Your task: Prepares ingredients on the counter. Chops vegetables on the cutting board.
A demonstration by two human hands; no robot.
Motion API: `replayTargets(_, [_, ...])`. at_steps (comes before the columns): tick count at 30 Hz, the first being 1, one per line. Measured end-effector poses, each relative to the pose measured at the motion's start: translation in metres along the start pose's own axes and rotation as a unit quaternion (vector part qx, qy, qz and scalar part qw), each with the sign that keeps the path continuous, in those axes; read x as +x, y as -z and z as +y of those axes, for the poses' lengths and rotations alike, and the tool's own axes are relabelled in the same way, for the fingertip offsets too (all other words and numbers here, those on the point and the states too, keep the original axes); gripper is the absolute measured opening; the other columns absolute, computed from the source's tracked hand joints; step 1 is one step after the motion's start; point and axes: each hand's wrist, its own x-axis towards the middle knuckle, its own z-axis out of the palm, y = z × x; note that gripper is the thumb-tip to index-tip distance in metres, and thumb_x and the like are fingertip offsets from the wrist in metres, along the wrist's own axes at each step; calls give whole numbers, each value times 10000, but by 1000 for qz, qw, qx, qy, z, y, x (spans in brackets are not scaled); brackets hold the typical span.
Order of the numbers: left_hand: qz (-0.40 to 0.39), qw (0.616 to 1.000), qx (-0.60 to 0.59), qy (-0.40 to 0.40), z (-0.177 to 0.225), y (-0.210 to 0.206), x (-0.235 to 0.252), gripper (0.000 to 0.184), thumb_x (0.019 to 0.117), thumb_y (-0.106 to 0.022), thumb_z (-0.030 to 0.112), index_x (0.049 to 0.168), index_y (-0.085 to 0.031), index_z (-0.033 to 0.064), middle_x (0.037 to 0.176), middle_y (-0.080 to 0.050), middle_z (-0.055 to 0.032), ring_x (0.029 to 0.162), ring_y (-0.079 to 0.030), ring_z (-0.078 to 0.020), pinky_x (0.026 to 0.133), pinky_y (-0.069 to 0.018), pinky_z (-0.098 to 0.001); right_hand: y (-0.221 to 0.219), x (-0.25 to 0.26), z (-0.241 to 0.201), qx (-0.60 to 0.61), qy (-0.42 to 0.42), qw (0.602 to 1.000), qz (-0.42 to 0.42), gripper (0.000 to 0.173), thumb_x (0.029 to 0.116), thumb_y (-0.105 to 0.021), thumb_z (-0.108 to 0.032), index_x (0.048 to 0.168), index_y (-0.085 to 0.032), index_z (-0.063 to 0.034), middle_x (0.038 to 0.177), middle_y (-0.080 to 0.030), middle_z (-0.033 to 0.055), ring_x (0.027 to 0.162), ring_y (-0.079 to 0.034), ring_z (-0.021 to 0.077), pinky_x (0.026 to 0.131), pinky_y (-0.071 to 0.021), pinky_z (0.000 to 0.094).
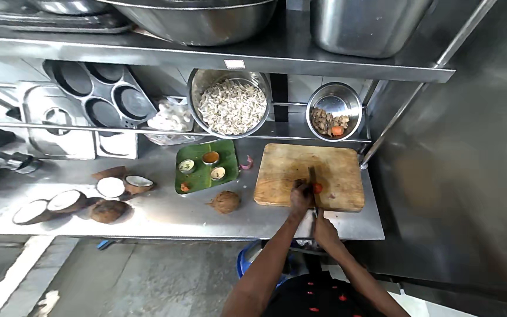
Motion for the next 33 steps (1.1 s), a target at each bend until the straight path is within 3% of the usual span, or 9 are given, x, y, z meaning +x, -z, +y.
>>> replayTargets(7, [10,1000,5,-5,-3,-2,-2,165,894,-748,105,1055,-774,83,1288,-643,-153,1107,-674,-282,944,-585,-460,21,-4,-2,31,11,999,-7,618,1039,-531,-300,1571,-264,-131,1046,-707,184,967,-718,383,806,-585,573])
replayTargets(12, [17,1000,3,-13,-1,-5,-1,148,911,-724,82,1048,-760,36,1275,-647,-193,1104,-678,-321,946,-581,-483,42,-10,-7,61,6,998,-34,537,1071,-486,-318,1533,-284,-138,975,-685,183,780,-726,337,687,-604,516])
replayTargets(15, [15,1000,6,-9,-1,-5,-2,151,923,-709,75,1061,-760,40,1291,-637,-194,1114,-674,-323,957,-577,-479,39,-12,-7,60,8,998,-36,519,1077,-465,-323,1525,-280,-139,945,-677,169,732,-717,316,659,-601,487])
replayTargets(21, [27,999,7,-19,-3,-8,-1,131,909,-713,81,1026,-771,77,1266,-646,-173,1106,-673,-297,939,-584,-471,30,-13,-3,50,6,998,-26,514,1086,-446,-336,1534,-282,-144,1002,-691,177,864,-727,354,748,-595,536])
replayTargets(33, [10,1000,-5,-19,0,0,-2,167,905,-726,88,1064,-777,99,1255,-657,-161,1143,-656,-282,967,-573,-460,22,-15,-3,28,8,999,-23,570,1060,-472,-326,1558,-271,-134,1044,-704,183,958,-722,380,801,-587,568])
